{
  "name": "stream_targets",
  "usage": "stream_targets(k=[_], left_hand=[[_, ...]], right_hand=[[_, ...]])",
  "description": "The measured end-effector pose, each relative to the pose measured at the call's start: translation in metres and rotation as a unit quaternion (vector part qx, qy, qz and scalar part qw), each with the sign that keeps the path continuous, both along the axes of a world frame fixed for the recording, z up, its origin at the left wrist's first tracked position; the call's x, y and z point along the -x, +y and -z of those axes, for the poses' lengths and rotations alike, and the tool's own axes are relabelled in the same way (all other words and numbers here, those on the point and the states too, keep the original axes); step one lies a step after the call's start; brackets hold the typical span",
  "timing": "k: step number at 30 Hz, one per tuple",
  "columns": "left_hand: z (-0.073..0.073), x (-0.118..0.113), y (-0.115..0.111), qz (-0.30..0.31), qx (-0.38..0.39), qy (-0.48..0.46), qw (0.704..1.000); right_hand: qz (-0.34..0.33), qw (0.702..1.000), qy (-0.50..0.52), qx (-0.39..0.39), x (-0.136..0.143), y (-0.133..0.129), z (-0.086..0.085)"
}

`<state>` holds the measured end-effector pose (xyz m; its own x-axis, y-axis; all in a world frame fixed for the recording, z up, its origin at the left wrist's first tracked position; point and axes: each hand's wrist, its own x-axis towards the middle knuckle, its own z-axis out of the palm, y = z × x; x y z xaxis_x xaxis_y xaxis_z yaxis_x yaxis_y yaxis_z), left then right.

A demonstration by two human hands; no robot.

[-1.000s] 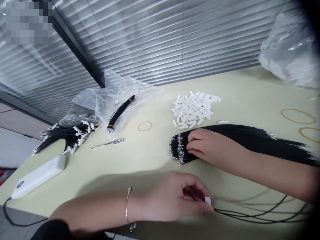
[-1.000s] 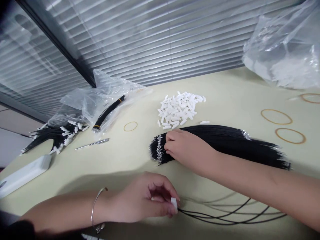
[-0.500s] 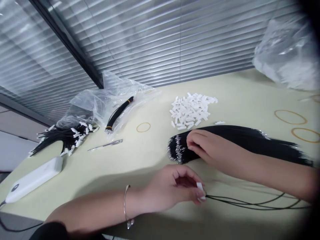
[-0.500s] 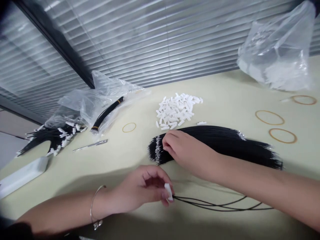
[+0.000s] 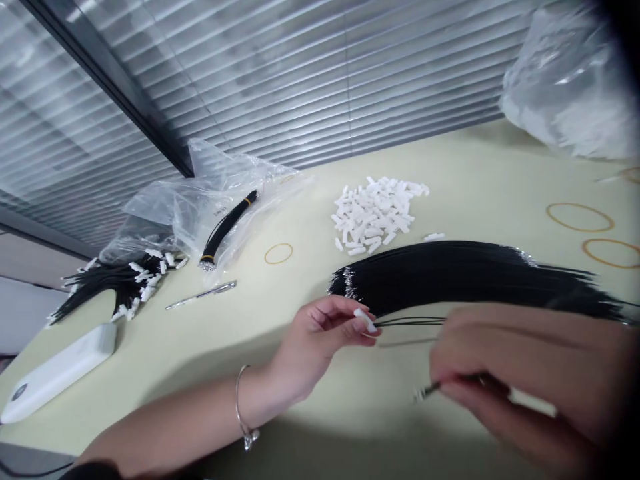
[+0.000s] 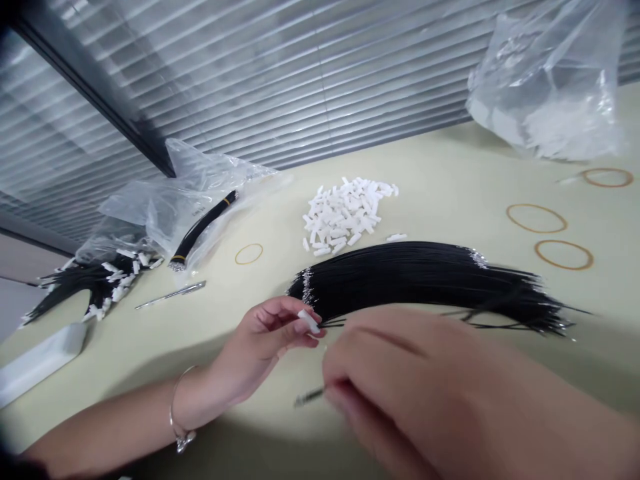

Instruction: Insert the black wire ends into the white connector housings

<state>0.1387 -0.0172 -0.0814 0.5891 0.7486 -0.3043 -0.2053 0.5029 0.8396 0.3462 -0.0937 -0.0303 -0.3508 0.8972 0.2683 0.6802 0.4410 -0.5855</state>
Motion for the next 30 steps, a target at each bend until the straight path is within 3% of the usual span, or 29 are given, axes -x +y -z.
stream_targets(k=[2, 6, 9, 16, 26, 30], left_hand=[[0.000, 0.001, 0.001, 0.001, -0.009, -0.008, 1.000], [-0.004, 0.002, -0.002, 0.026, -0.036, -0.021, 0.999], [-0.007, 0.002, -0.003, 0.040, -0.041, -0.018, 0.998], [-0.009, 0.001, -0.002, 0.044, -0.036, -0.010, 0.998], [-0.007, 0.001, -0.001, 0.039, -0.040, -0.001, 0.998], [-0.008, 0.001, -0.001, 0.043, -0.048, 0.009, 0.998]], right_hand=[[-0.016, 0.999, -0.009, 0.028, 0.002, 0.002, 0.002], [0.004, 0.977, -0.054, 0.206, 0.003, 0.025, 0.007], [0.014, 0.958, -0.090, 0.272, 0.002, 0.034, 0.010], [0.048, 0.942, -0.136, 0.303, 0.006, 0.030, 0.012], [0.043, 0.966, -0.104, 0.234, 0.005, 0.029, 0.013], [0.052, 0.964, -0.102, 0.240, 0.008, 0.029, 0.011]])
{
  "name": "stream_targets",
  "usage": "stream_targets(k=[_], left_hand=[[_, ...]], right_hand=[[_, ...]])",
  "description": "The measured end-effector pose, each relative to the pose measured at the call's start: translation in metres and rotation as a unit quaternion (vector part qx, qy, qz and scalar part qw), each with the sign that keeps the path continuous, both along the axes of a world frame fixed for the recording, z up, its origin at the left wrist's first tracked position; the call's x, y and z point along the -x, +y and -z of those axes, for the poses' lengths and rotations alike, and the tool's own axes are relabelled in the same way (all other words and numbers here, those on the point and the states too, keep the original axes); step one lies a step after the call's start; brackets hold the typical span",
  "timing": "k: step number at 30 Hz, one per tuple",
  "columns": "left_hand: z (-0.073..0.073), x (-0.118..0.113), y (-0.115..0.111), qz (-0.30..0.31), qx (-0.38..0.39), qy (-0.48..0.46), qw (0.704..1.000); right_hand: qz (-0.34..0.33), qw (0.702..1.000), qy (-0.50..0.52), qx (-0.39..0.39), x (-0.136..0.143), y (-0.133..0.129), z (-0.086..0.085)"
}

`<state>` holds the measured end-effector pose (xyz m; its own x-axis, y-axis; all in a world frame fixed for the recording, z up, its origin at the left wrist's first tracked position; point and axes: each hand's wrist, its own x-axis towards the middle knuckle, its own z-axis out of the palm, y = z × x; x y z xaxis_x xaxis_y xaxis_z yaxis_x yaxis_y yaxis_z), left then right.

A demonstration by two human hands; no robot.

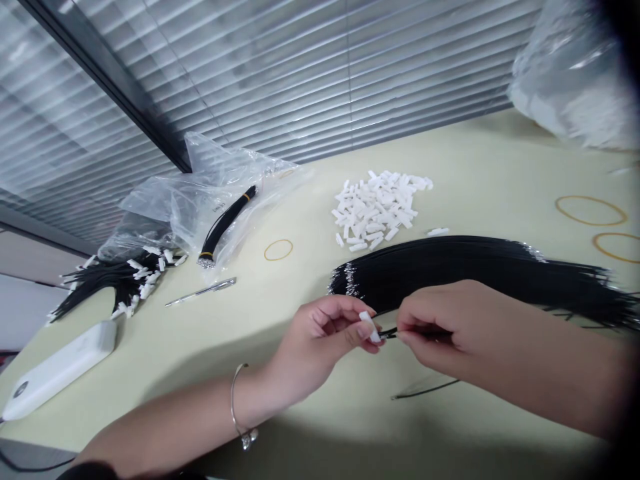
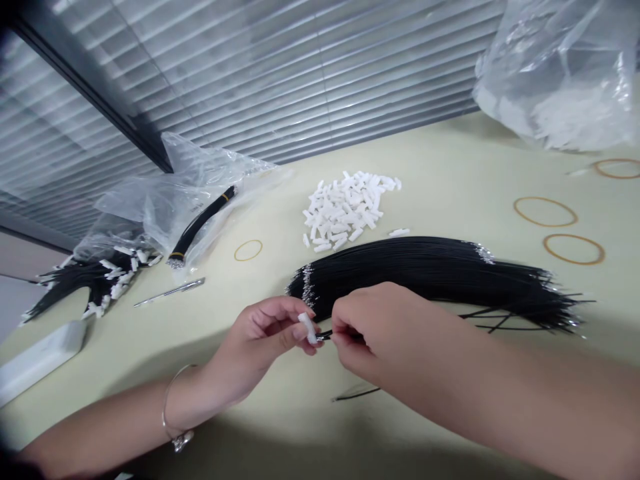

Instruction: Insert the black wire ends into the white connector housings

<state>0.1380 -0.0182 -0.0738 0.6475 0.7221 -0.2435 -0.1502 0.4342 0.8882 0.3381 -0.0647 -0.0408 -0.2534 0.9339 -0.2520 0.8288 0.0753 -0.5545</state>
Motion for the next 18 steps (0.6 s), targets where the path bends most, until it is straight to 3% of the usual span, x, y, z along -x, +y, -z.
stream_targets(k=[7, 18], left_hand=[[-0.001, 0.000, -0.001, 0.005, -0.003, 0.022, 1.000], [0.001, 0.001, -0.001, 0.016, -0.028, 0.035, 0.999]], right_hand=[[-0.030, 0.999, 0.028, -0.026, 0.003, 0.003, -0.002], [-0.005, 0.996, 0.081, 0.039, 0.004, -0.001, 0.009]])
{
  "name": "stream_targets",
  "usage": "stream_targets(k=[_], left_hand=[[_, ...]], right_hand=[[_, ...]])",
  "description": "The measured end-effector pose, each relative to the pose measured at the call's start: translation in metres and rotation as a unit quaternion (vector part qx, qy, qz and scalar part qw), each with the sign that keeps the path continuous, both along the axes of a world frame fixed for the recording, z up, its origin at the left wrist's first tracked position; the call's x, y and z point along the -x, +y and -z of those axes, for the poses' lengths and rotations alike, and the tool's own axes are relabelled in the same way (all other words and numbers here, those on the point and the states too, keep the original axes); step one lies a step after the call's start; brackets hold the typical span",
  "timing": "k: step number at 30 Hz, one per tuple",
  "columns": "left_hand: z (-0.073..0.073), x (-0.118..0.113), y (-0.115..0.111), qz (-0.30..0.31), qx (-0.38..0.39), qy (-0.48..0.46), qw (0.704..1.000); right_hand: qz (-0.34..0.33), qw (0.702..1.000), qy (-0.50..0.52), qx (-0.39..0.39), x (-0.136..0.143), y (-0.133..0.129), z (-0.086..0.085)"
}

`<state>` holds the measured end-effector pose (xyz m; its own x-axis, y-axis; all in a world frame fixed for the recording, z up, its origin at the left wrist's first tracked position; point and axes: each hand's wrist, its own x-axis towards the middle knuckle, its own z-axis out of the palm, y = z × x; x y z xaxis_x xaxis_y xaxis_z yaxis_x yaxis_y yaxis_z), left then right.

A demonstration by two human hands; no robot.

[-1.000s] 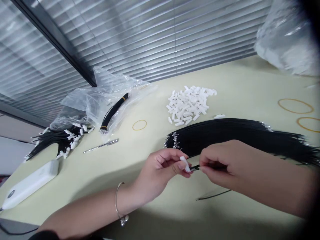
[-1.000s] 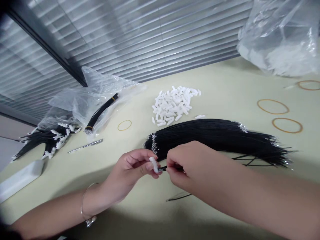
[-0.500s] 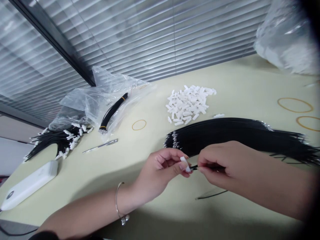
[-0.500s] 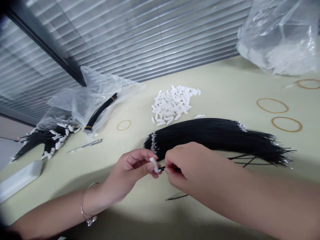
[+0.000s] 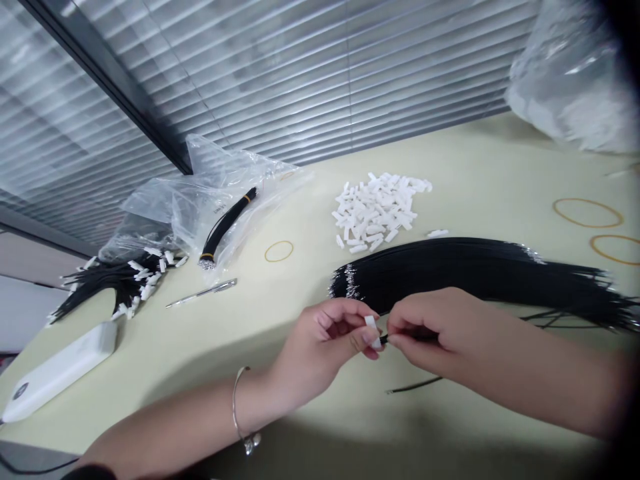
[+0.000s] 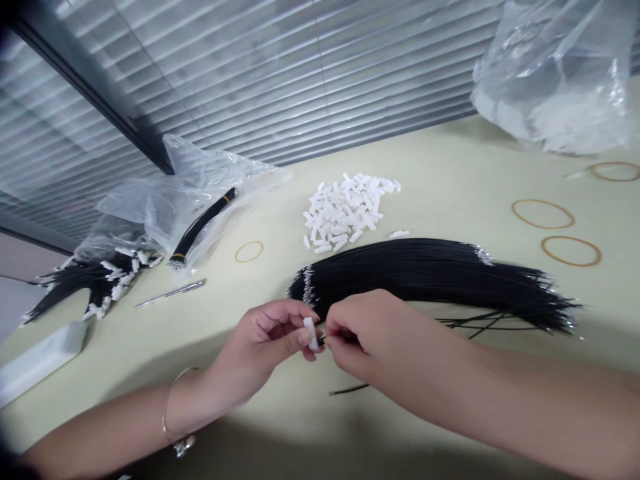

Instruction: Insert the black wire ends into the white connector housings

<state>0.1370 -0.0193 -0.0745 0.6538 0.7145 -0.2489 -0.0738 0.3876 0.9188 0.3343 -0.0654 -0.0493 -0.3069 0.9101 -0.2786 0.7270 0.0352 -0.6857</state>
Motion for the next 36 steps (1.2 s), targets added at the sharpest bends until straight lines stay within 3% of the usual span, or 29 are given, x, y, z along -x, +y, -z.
stream_targets(k=[8, 14, 26, 36], left_hand=[[0.007, 0.002, 0.008, 0.076, 0.001, -0.102, 0.992], [0.005, 0.003, 0.006, 0.096, -0.034, -0.105, 0.989], [0.008, 0.001, 0.005, 0.059, -0.055, -0.116, 0.990], [0.008, -0.002, 0.004, 0.037, -0.099, -0.092, 0.990]], right_hand=[[0.001, 0.986, 0.154, 0.065, -0.004, 0.002, 0.000], [-0.019, 0.983, 0.182, 0.032, -0.005, 0.002, -0.002], [-0.021, 0.980, 0.189, -0.062, 0.004, -0.002, -0.001], [0.000, 0.980, 0.183, -0.072, 0.006, -0.005, 0.002]])
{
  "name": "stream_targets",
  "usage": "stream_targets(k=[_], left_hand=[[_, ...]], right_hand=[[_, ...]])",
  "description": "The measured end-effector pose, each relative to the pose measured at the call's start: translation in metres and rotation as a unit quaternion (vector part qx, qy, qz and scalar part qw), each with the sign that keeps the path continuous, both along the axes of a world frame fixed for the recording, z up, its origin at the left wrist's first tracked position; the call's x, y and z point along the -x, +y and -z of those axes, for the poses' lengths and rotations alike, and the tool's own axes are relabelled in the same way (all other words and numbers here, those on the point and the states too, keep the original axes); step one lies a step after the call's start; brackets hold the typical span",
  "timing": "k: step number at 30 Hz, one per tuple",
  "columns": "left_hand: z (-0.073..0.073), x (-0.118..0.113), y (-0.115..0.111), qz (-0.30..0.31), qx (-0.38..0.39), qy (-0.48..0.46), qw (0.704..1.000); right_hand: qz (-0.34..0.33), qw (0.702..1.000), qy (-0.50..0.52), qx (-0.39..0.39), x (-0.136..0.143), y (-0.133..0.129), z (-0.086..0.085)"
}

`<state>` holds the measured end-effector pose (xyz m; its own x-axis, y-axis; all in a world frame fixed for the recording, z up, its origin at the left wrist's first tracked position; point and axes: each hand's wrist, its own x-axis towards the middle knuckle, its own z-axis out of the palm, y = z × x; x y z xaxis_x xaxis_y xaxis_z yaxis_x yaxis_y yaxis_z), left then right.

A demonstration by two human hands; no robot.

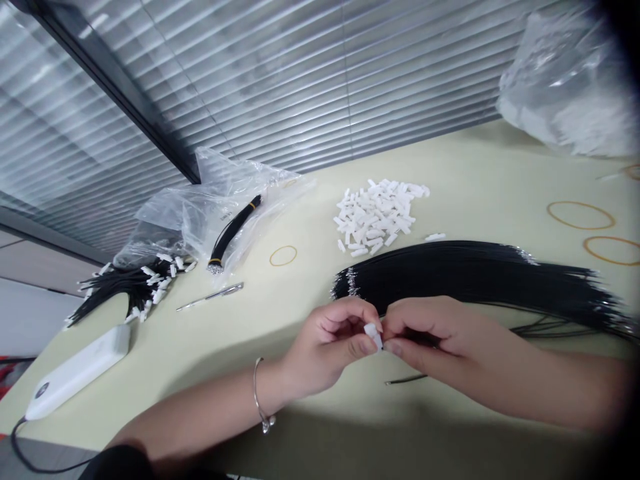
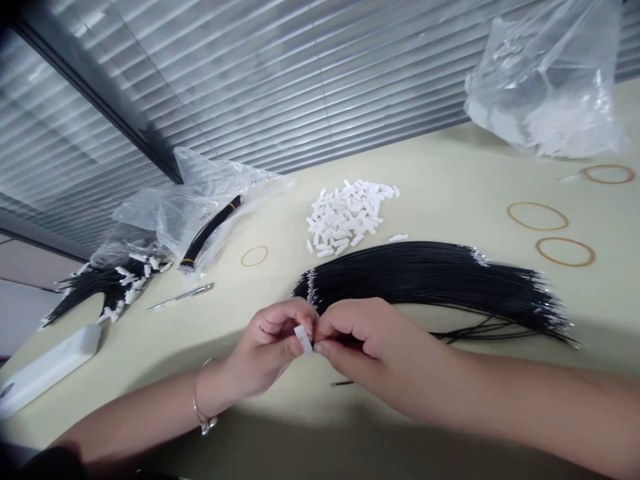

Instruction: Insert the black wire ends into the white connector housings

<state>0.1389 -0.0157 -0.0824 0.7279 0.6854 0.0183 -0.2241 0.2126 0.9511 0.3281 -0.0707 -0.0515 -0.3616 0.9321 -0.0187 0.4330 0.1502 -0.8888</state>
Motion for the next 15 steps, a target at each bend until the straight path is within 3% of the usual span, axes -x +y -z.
stream_targets(k=[3, 9, 15], left_hand=[[0.002, -0.001, 0.000, 0.001, 0.019, -0.010, 1.000], [0.000, 0.003, 0.003, 0.001, 0.044, -0.001, 0.999], [0.000, 0.005, 0.002, 0.030, 0.050, -0.018, 0.998]], right_hand=[[0.005, 1.000, -0.004, 0.002, -0.001, 0.000, 0.000], [0.000, 0.995, -0.064, 0.077, -0.008, 0.005, -0.008], [-0.038, 0.998, -0.044, -0.008, -0.009, 0.005, -0.007]])
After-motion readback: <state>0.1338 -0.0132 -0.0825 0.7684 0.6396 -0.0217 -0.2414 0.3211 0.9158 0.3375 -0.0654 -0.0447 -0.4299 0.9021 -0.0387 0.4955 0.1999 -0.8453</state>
